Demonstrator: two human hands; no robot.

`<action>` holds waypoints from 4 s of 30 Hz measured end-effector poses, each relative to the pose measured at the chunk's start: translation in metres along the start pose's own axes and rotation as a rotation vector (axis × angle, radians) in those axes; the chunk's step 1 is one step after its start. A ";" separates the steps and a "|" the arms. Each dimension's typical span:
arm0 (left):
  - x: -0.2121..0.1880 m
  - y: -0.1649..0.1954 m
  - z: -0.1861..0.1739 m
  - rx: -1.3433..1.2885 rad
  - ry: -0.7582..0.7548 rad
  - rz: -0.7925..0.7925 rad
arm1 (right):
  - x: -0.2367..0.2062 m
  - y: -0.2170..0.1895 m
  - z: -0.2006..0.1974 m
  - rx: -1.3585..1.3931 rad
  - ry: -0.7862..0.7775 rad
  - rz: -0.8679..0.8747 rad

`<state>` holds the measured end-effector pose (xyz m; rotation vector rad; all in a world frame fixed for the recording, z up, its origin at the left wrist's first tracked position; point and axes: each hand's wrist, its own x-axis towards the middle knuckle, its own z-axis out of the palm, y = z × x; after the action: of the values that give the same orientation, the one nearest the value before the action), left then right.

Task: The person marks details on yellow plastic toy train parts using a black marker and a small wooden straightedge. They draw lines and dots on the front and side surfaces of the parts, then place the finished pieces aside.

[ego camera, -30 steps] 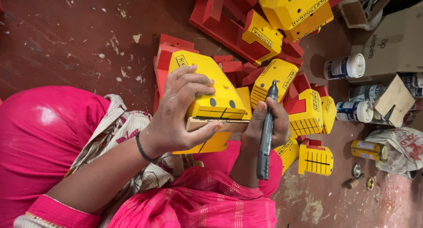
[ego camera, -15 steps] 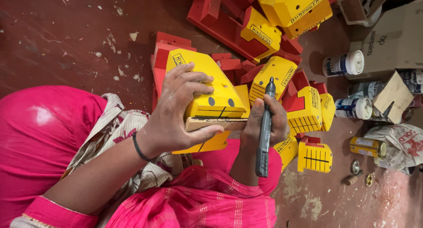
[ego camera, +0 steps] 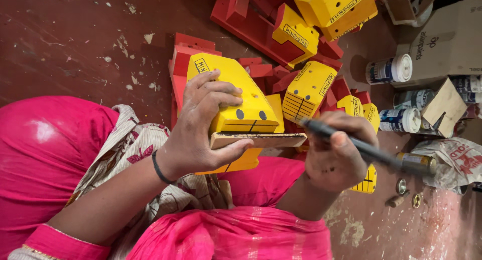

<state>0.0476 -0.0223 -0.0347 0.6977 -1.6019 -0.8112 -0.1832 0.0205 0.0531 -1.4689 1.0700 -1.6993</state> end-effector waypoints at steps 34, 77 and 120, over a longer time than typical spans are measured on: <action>-0.003 0.003 0.001 0.020 0.012 -0.024 | 0.058 -0.030 0.065 -0.537 -0.755 0.197; -0.014 -0.006 0.001 0.081 -0.003 0.031 | -0.078 0.050 -0.023 -0.605 -0.169 -0.076; -0.037 0.051 0.012 0.504 0.278 0.354 | -0.083 0.105 0.017 0.640 0.327 0.257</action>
<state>0.0414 0.0388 -0.0157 0.8058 -1.6187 -0.0403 -0.1570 0.0413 -0.0779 -0.6425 0.7232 -1.8870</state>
